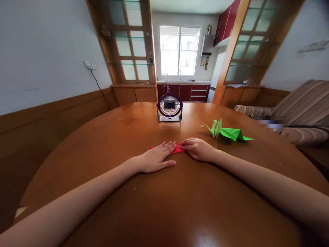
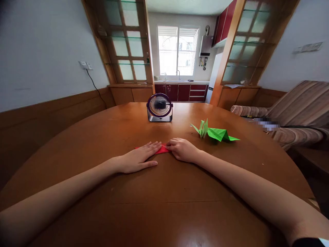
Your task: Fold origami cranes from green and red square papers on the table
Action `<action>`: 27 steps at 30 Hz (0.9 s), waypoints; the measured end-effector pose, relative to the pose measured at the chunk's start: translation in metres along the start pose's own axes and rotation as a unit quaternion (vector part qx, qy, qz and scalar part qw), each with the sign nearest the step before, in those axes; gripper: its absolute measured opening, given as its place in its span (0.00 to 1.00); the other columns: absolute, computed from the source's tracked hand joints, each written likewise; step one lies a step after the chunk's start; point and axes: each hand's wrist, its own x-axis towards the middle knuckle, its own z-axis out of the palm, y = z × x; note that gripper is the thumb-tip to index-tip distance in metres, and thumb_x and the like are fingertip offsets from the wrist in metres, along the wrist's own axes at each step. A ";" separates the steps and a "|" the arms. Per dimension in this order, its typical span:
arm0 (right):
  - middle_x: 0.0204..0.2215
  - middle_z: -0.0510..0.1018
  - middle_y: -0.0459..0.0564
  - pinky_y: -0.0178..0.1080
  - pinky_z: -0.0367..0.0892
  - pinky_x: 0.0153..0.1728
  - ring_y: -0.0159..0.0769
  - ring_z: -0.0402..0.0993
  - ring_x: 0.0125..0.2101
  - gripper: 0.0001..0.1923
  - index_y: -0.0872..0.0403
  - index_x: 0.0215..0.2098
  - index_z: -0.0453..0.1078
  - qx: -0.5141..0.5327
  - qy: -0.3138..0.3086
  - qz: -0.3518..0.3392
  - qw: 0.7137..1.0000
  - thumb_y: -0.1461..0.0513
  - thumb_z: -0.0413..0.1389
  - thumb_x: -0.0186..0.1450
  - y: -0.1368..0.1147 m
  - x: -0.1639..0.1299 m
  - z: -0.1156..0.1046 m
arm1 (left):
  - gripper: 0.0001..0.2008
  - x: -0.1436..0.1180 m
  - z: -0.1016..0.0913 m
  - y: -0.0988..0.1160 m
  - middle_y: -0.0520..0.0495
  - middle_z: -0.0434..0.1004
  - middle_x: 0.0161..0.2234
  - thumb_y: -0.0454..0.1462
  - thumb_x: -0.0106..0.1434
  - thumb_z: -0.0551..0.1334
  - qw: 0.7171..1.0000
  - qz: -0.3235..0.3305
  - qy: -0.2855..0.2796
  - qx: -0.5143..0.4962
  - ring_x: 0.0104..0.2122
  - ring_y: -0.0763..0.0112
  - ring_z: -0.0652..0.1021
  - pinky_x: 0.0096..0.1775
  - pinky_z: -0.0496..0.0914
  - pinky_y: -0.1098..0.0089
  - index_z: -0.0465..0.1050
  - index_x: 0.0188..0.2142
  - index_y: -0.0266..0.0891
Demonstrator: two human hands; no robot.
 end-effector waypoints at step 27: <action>0.46 0.79 0.55 0.47 0.70 0.53 0.39 0.74 0.50 0.16 0.56 0.42 0.77 0.266 0.012 0.012 0.964 0.70 0.49 0.62 0.018 -0.019 -0.010 | 0.16 -0.024 -0.011 -0.046 0.45 0.63 0.61 0.44 0.64 0.62 0.967 0.068 0.061 -0.240 0.64 0.59 0.59 0.64 0.51 0.52 0.75 0.50 0.47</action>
